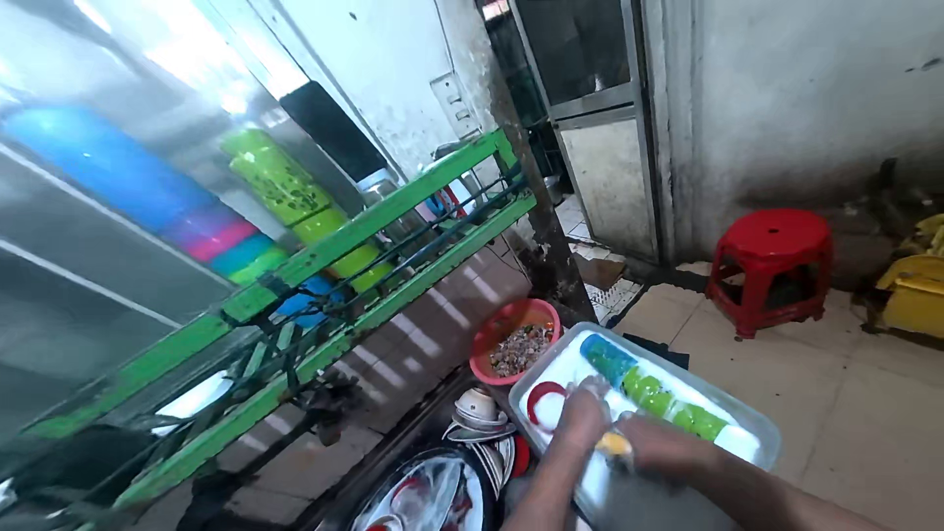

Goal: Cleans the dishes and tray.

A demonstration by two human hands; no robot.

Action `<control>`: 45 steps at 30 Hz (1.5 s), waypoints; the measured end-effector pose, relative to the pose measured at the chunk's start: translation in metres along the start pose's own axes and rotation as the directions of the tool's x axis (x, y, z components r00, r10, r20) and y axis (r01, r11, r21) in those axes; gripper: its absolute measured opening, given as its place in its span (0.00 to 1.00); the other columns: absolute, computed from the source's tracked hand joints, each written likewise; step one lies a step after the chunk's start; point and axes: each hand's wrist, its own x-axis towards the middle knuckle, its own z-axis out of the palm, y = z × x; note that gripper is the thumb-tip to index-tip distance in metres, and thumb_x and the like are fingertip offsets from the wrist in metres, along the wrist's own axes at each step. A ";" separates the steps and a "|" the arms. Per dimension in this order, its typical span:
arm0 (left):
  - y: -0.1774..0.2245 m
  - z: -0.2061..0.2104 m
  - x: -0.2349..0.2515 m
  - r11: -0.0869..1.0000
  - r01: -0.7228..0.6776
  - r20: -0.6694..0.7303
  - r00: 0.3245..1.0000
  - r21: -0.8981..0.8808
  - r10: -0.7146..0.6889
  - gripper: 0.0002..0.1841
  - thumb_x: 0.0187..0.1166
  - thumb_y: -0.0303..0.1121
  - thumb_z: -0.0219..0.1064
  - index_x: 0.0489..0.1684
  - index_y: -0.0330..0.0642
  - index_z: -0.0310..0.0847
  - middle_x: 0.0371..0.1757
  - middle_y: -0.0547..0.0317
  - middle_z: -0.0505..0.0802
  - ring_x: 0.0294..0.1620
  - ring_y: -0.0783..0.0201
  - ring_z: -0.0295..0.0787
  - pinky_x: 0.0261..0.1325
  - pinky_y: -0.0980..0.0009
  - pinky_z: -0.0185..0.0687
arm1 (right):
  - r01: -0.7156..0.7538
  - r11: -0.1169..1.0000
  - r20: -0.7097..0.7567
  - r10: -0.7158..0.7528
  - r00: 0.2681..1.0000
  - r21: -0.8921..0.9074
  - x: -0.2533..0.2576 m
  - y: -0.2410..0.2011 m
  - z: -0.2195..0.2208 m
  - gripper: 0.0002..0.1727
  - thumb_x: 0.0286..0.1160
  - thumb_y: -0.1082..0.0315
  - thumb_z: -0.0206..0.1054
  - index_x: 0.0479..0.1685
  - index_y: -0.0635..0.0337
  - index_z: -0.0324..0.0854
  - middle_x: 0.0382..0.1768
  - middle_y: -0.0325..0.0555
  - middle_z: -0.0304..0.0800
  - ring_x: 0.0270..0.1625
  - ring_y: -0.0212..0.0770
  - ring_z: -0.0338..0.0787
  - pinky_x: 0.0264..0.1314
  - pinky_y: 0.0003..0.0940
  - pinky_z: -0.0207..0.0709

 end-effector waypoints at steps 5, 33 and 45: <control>0.011 0.021 0.024 0.821 -0.149 0.295 0.955 0.552 -0.026 0.24 0.85 0.33 0.61 0.73 0.23 0.75 0.82 0.30 0.74 0.91 0.32 0.53 0.93 0.35 0.23 | -0.022 1.000 -0.233 0.023 0.972 0.007 -0.057 0.014 -0.021 0.26 0.75 0.64 0.70 0.74 0.60 0.79 0.74 0.60 0.80 0.80 0.64 0.74 0.77 0.63 0.72; -0.004 0.016 -0.063 0.183 -0.034 -0.107 0.905 -0.983 -0.411 0.14 0.85 0.24 0.59 0.64 0.24 0.78 0.51 0.38 0.89 0.48 0.53 0.88 0.54 0.56 0.86 | 0.000 0.830 -0.564 0.379 0.734 0.558 -0.060 0.035 -0.018 0.36 0.71 0.61 0.78 0.78 0.67 0.72 0.70 0.67 0.81 0.73 0.61 0.82 0.78 0.57 0.72; 0.013 0.012 -0.089 0.264 -0.221 -0.312 0.872 -0.939 -0.377 0.14 0.85 0.20 0.55 0.64 0.24 0.77 0.48 0.40 0.91 0.44 0.58 0.91 0.50 0.61 0.89 | 0.058 0.756 -0.481 0.353 0.803 0.652 -0.048 -0.039 -0.045 0.35 0.76 0.62 0.74 0.81 0.63 0.69 0.67 0.65 0.84 0.70 0.59 0.84 0.76 0.56 0.74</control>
